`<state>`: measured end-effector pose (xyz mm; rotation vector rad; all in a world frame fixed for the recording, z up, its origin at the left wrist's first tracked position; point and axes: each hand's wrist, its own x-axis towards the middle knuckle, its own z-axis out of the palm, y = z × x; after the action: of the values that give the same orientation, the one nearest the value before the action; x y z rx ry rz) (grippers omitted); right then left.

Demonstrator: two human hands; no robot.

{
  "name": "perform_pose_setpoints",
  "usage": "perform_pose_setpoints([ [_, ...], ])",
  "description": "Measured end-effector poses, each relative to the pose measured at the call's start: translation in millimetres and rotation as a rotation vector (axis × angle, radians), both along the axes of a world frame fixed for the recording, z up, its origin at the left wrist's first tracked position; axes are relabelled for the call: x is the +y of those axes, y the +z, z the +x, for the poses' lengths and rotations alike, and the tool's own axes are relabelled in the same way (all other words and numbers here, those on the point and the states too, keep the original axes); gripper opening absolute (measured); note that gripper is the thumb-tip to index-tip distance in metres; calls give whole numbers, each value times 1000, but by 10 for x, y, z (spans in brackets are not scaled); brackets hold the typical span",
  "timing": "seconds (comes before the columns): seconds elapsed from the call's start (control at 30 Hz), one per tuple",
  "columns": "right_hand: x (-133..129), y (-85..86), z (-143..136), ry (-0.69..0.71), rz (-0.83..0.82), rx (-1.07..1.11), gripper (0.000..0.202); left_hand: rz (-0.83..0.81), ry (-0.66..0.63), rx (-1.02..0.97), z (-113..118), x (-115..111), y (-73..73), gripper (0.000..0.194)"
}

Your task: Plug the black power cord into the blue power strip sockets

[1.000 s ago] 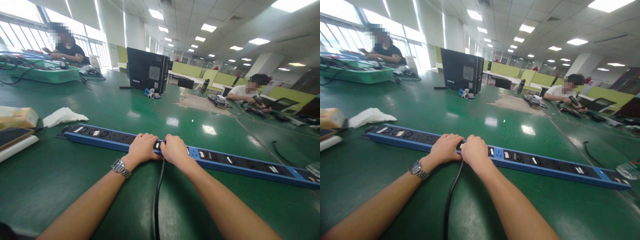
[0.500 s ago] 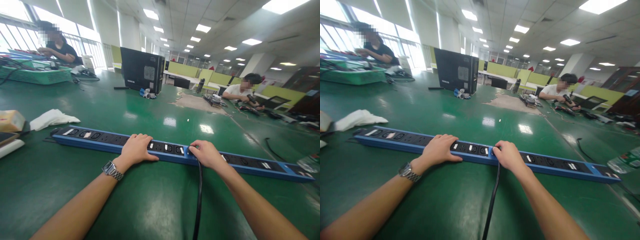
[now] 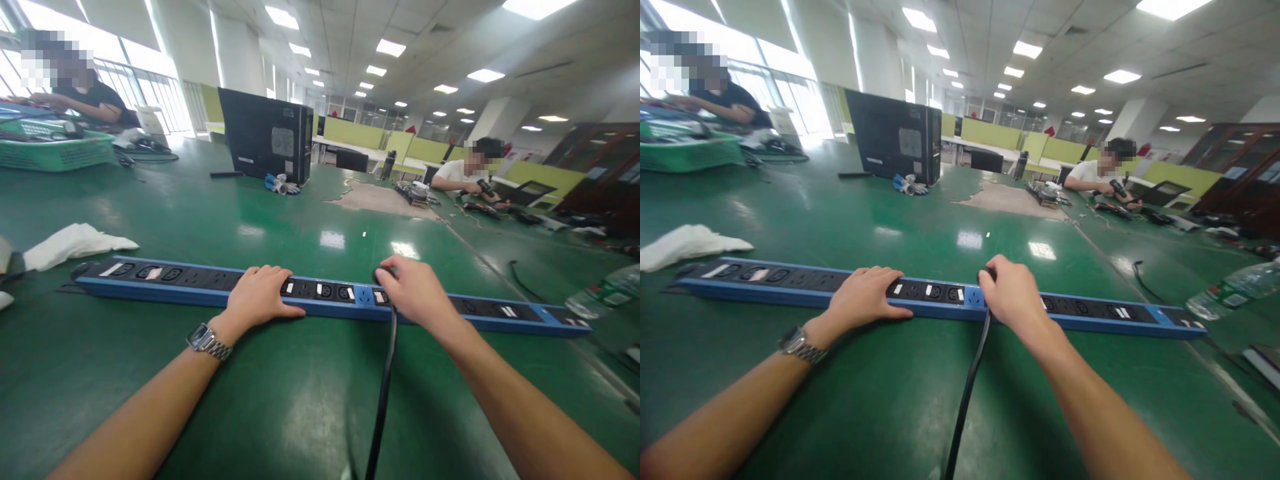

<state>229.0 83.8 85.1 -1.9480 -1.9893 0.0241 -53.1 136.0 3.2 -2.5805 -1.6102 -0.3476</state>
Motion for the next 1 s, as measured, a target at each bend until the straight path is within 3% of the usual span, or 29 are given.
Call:
perform_pose_setpoints([
  [0.07,-75,119,274,-40,53,108,34,-4,0,3,2,4,2,77],
  [0.13,-118,114,589,-54,-16,133,36,-8,2,2,5,6,6,77],
  [0.3,-86,-256,1112,-16,-126,74,39,-15,3,7,5,5,8,77],
  [0.4,-50,-362,1157,-5,-113,20,39,-8,-2,6,0,5,5,76],
  [0.6,-41,-323,1115,65,-165,18,37,-7,-1,1,-2,7,4,75],
  [0.8,-31,-437,1096,18,-185,34,37,-12,-6,-8,3,4,7,76],
  [0.9,-8,-389,1084,-4,-189,3,35,-9,0,-10,3,1,3,77],
  [1.0,1,-236,948,-133,-84,3,33,-5,-3,0,0,-2,-5,76],
])
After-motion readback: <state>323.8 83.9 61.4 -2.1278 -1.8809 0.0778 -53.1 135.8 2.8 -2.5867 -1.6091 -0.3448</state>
